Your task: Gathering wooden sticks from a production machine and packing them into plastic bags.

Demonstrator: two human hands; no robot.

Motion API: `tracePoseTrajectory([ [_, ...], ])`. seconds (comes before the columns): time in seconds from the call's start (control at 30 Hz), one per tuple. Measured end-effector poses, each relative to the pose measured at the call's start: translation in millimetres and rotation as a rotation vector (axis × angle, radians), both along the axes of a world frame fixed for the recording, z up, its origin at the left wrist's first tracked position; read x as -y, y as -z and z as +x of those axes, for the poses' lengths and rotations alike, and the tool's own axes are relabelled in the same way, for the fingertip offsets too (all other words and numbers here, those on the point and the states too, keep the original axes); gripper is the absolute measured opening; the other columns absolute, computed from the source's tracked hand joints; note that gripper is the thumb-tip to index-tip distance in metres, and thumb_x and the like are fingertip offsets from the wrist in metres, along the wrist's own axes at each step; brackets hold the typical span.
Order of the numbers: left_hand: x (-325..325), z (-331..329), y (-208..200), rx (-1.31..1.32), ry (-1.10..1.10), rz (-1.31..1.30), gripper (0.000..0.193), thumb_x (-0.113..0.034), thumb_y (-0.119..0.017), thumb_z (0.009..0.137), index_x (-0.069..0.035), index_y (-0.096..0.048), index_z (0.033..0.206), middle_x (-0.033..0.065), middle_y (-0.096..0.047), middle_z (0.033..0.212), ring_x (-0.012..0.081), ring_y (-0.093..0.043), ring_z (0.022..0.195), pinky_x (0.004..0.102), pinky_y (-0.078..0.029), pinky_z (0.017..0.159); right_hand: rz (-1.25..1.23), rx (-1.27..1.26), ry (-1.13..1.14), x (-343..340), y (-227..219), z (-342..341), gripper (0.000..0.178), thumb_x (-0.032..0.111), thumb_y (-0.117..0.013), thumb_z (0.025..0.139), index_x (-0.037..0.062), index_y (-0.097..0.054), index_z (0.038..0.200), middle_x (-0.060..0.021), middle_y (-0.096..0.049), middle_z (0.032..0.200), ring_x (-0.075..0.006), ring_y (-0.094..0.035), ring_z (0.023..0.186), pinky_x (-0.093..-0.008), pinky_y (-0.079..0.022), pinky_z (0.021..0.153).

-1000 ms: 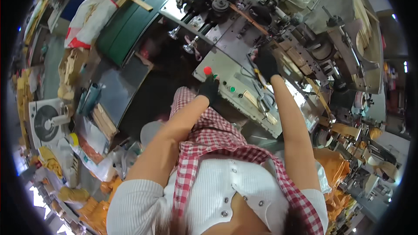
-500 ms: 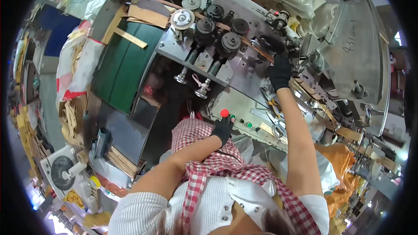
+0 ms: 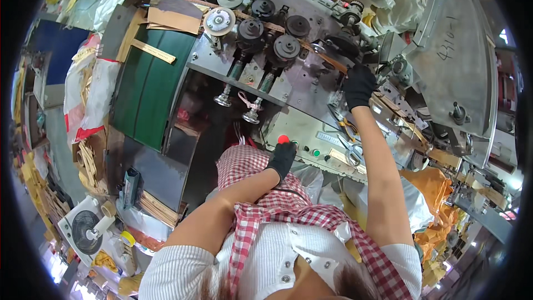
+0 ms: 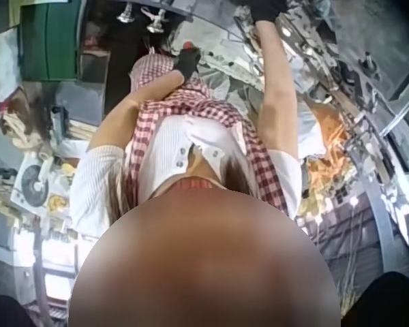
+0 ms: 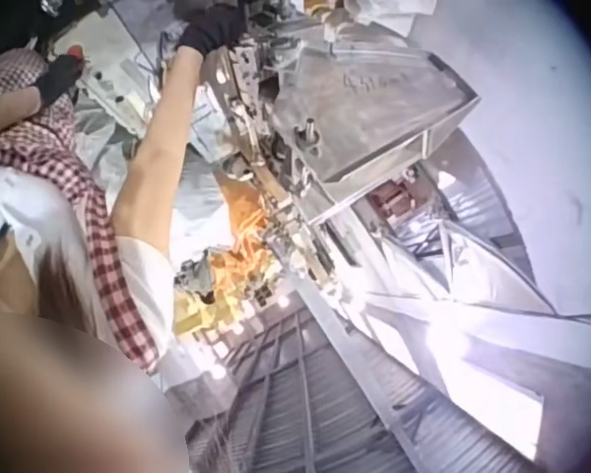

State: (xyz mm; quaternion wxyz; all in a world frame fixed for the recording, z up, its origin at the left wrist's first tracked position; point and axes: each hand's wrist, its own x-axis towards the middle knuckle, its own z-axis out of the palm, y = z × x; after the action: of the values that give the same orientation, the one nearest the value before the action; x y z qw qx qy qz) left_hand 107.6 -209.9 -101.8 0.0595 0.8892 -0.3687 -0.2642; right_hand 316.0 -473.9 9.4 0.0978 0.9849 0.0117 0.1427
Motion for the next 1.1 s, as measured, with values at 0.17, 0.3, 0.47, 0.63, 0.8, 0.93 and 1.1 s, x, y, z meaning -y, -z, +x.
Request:
tracePoseTrajectory([
  [0.17,-14.1,4.8,-2.6,0.314,0.077,-0.213,0.034,-0.018,-0.051,0.082,-0.005,-0.061,0.111,0.0154,-0.042,0.139,0.0352,-0.034,0.132,0.0533,-0.029,0.105,-0.139,-0.013,-0.022,9.5,0.3,1.7,0.011,0.016,-0.059,0.07,0.0096,-0.068,0.067,-0.0099,-0.062,0.073,-0.0274,-0.061,0.076,-0.0392,-0.047,0.065],
  [0.3,-12.2,6.4,-0.6,0.307,0.012,-0.317,0.033,-0.017,-0.051,0.082,-0.005,-0.061,0.11,0.0156,-0.039,0.143,0.0357,-0.031,0.134,0.0565,-0.025,0.107,-0.136,-0.124,0.029,16.1,10.4,5.2,0.013,0.015,-0.057,0.071,0.0105,-0.069,0.071,-0.01,-0.064,0.076,-0.0283,-0.061,0.078,-0.0404,-0.047,0.066],
  [0.47,-4.2,8.6,-0.4,0.263,-0.126,-0.399,0.03,-0.015,-0.05,0.083,-0.004,-0.061,0.109,0.0155,-0.038,0.143,0.0363,-0.031,0.134,0.0563,-0.026,0.107,-0.092,-0.124,0.0,18.3,10.5,8.9,0.012,0.014,-0.057,0.071,0.01,-0.068,0.071,-0.0107,-0.064,0.075,-0.0291,-0.061,0.076,-0.0403,-0.047,0.066],
  [0.63,-0.4,12.7,0.0,0.244,-0.102,-0.372,0.028,-0.015,-0.05,0.084,-0.003,-0.061,0.107,0.0161,-0.039,0.143,0.0362,-0.032,0.133,0.0571,-0.026,0.106,-0.033,-0.128,-0.034,23.5,13.4,10.7,0.011,0.015,-0.058,0.07,0.0081,-0.067,0.07,-0.013,-0.063,0.074,-0.031,-0.061,0.076,-0.0418,-0.047,0.066],
  [0.8,-0.3,7.8,13.1,0.251,-0.137,-0.41,0.029,-0.015,-0.049,0.085,-0.003,-0.059,0.11,0.0165,-0.038,0.144,0.0359,-0.033,0.133,0.0571,-0.025,0.107,-0.01,-0.152,-0.068,2.7,7.3,22.4,0.009,0.012,-0.058,0.07,0.0081,-0.066,0.07,-0.0129,-0.063,0.076,-0.0318,-0.061,0.076,-0.0425,-0.048,0.067],
  [0.93,0.6,10.1,8.8,0.222,-0.092,-0.362,0.032,-0.015,-0.048,0.086,-0.004,-0.057,0.114,0.0167,-0.036,0.145,0.0354,-0.032,0.135,0.0571,-0.023,0.108,0.083,-0.042,-0.156,0.3,19.3,27.2,0.011,0.011,-0.058,0.072,0.0084,-0.064,0.081,-0.0154,-0.062,0.086,-0.034,-0.059,0.08,-0.0439,-0.047,0.07],
  [1.1,1.4,10.1,8.4,0.239,-0.108,-0.339,0.034,-0.016,-0.047,0.086,-0.005,-0.056,0.116,0.0163,-0.035,0.146,0.0352,-0.03,0.136,0.0564,-0.022,0.109,0.105,-0.01,-0.162,-27.5,18.4,42.1,0.017,0.015,-0.061,0.075,0.0075,-0.063,0.09,-0.0155,-0.061,0.09,-0.0347,-0.058,0.085,-0.0434,-0.046,0.075],
])
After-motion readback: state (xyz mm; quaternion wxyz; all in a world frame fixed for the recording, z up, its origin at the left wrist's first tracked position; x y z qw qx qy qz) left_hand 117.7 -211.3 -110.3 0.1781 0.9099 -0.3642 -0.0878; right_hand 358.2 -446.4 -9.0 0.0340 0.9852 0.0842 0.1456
